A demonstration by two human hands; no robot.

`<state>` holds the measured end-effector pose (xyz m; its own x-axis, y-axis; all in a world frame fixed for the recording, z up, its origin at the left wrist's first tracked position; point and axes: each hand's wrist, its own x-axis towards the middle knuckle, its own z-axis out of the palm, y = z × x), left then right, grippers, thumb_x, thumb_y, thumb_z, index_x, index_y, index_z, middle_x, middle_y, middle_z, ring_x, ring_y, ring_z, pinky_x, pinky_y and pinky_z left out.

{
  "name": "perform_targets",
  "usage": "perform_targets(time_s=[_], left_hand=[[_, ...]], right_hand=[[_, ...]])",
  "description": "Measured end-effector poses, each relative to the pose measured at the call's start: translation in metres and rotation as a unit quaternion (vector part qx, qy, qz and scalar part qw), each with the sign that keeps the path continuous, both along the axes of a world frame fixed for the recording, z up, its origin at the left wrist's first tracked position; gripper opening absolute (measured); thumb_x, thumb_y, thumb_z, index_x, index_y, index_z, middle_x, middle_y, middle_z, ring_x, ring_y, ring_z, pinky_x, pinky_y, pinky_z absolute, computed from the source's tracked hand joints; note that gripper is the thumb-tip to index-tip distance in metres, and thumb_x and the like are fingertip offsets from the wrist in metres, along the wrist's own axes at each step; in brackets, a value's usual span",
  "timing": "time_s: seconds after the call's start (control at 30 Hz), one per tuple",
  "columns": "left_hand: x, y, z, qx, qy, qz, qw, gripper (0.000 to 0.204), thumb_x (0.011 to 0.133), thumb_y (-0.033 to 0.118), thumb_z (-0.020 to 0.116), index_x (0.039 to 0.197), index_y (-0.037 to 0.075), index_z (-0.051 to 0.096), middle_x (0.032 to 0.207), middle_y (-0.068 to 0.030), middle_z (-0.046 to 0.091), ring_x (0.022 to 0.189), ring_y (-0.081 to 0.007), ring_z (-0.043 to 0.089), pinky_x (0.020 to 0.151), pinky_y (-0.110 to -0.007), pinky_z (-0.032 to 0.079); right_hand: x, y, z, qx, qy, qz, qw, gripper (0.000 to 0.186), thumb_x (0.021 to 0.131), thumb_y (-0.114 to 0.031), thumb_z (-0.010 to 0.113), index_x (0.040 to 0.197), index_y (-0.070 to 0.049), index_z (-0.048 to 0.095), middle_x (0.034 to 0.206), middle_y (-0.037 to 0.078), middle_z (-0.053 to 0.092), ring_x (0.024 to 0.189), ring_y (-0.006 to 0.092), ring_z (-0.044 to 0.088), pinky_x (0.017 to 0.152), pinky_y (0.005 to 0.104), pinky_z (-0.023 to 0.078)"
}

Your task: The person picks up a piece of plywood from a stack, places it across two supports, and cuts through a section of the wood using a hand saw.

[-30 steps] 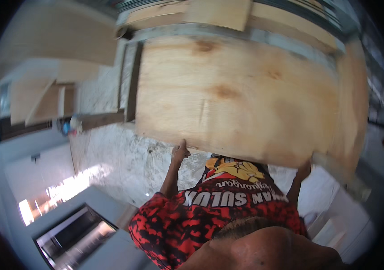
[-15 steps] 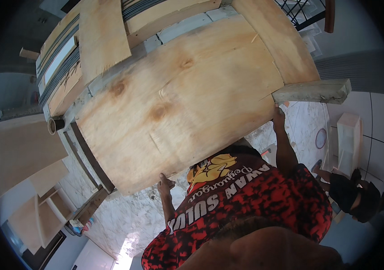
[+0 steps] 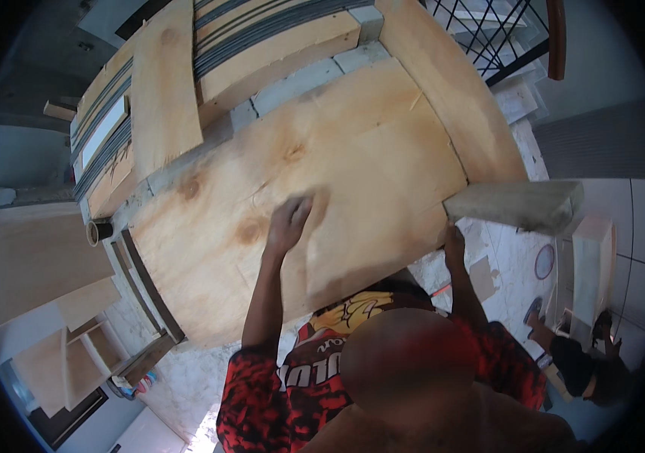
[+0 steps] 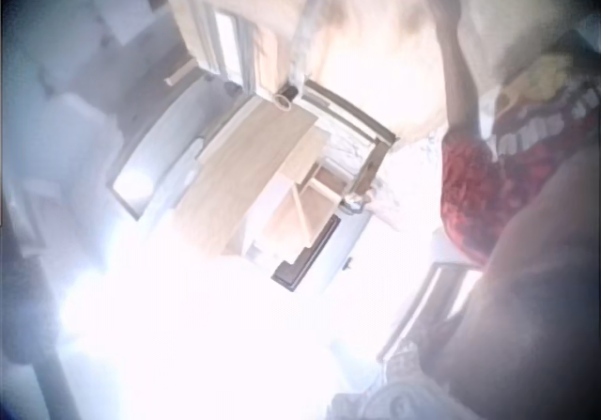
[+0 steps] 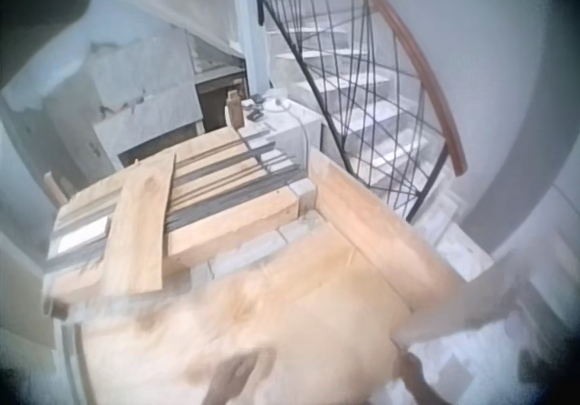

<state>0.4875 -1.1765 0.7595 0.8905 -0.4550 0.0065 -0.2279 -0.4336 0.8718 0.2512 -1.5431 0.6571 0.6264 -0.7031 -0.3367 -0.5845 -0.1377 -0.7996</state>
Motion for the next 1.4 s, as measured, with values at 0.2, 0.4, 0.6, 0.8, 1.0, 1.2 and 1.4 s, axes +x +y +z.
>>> perform_targets(time_s=[0.2,0.4,0.6,0.8,1.0,1.2,1.4], left_hand=[[0.190,-0.230,-0.023,0.023,-0.210,0.016,0.977,0.035,0.083,0.018,0.052,0.113,0.001,0.052,0.120,-0.0194,0.050,0.113,-0.0356,0.046,0.095,-0.042,0.036],[0.242,-0.303,-0.067,0.129,-0.258,0.080,0.954,0.025,0.081,0.017,0.052,0.100,0.002,0.058,0.102,-0.0157,0.053,0.098,-0.0334,0.047,0.088,-0.045,0.035],[0.237,-0.308,-0.070,0.111,-0.300,0.126,0.939,0.021,0.082,0.016,0.052,0.097,0.003,0.059,0.099,-0.0132,0.052,0.096,-0.0305,0.046,0.087,-0.045,0.034],[0.240,-0.312,-0.071,0.136,-0.292,0.109,0.940,0.022,0.084,0.018,0.050,0.100,0.005,0.058,0.099,-0.0112,0.052,0.096,-0.0295,0.048,0.088,-0.044,0.034],[0.249,-0.319,-0.089,0.257,-0.319,0.088,0.908,0.022,0.085,0.022,0.047,0.093,0.004,0.057,0.100,-0.0138,0.053,0.097,-0.0317,0.049,0.081,-0.050,0.036],[0.258,-0.323,-0.093,0.225,-0.318,0.097,0.916,0.020,0.081,0.023,0.052,0.088,0.005,0.061,0.099,-0.0169,0.057,0.097,-0.0372,0.049,0.079,-0.053,0.036],[0.261,-0.325,-0.085,0.183,-0.268,0.106,0.940,0.023,0.080,0.026,0.054,0.088,0.007,0.064,0.099,-0.0154,0.057,0.097,-0.0364,0.050,0.080,-0.052,0.036]], right_hand=[[-0.003,-0.010,0.007,0.112,0.008,0.029,0.993,0.047,0.095,-0.043,0.037,0.090,0.000,0.053,0.074,0.008,0.056,0.060,0.0144,0.055,0.052,0.0275,0.046],[0.006,-0.013,0.021,0.169,0.031,-0.006,0.985,0.043,0.094,-0.043,0.038,0.085,-0.003,0.049,0.066,0.006,0.050,0.054,0.0133,0.052,0.049,0.0285,0.047],[0.021,-0.014,0.046,0.080,0.023,0.055,0.995,0.041,0.094,-0.040,0.040,0.103,-0.001,0.051,0.087,0.010,0.052,0.084,0.0185,0.055,0.069,0.0349,0.049],[0.030,-0.013,0.062,0.118,0.114,0.020,0.986,0.042,0.093,-0.040,0.044,0.102,0.000,0.052,0.086,0.010,0.054,0.078,0.0180,0.055,0.064,0.0332,0.048],[0.024,-0.012,0.054,0.137,0.104,0.029,0.985,0.042,0.091,-0.038,0.048,0.105,0.001,0.053,0.087,0.008,0.058,0.074,0.0160,0.056,0.062,0.0302,0.047],[0.019,-0.010,0.049,0.313,0.011,-0.101,0.944,0.043,0.087,-0.038,0.057,0.103,0.002,0.056,0.086,0.006,0.060,0.073,0.0129,0.058,0.064,0.0261,0.047],[0.028,-0.007,0.065,0.305,0.031,-0.122,0.944,0.046,0.083,-0.045,0.060,0.092,0.000,0.055,0.079,0.005,0.056,0.069,0.0137,0.057,0.063,0.0267,0.047]])
